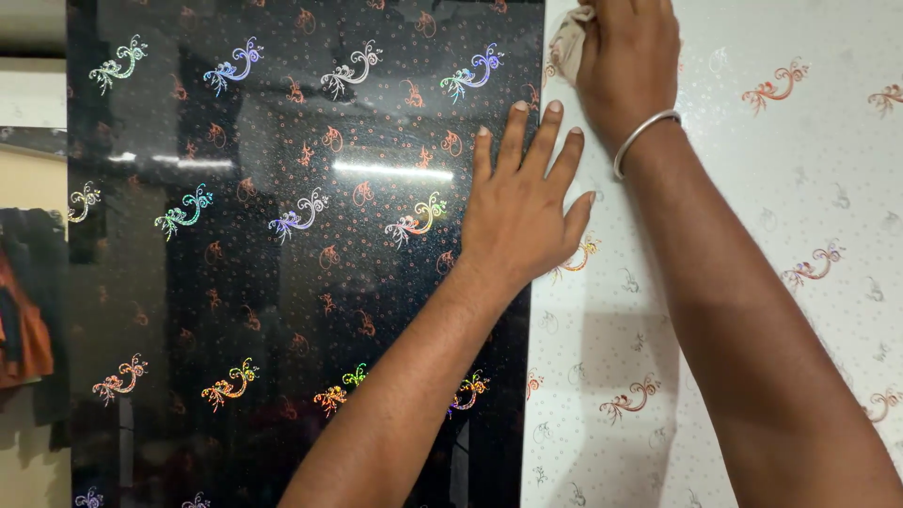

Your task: The person wipes the surface of a wardrobe with a cloth. They clean both the white and black patterned sections of the cabinet doors, moving the cloth back and forth to remove dust or smudges.

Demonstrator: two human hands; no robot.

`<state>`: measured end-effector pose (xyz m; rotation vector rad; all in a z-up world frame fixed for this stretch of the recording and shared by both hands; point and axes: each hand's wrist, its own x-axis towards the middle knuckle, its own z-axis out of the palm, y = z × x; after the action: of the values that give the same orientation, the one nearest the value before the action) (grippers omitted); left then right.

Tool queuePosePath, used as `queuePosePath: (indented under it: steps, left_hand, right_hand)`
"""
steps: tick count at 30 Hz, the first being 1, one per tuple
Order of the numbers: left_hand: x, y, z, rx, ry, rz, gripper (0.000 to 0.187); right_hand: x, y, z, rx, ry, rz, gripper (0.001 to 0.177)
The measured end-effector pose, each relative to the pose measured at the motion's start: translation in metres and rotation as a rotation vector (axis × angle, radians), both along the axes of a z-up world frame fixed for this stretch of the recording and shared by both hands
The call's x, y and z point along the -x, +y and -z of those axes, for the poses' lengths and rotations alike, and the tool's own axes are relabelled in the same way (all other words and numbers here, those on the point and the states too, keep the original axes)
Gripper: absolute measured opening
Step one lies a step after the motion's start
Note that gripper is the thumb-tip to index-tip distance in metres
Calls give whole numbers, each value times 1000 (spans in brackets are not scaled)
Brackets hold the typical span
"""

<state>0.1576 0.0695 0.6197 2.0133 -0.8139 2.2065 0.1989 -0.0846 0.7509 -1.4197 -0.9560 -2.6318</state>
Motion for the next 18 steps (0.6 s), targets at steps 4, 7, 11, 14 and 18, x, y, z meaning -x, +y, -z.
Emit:
queuePosePath:
  steps: [4,7,11,14,18]
  left_hand:
    - [-1,-1,1,8,2,8,62]
    - [0,-1,0,11,-7,8,63]
    - [1,-2,0,9,-11,-22,62]
    - [2,-4,0,18,-23,-20,61]
    - [3,-7,0,34,-39,-50,59]
  right_hand:
    - [-3,1,-16,-36,-2,22,15]
    - [9,1,-11,66,3,-4,11]
    - [29,-6,5,199,-14,106,20]
    - [27,-14,5,155,-11,98,13]
    - [15,-26,1,81,-54,123,9]
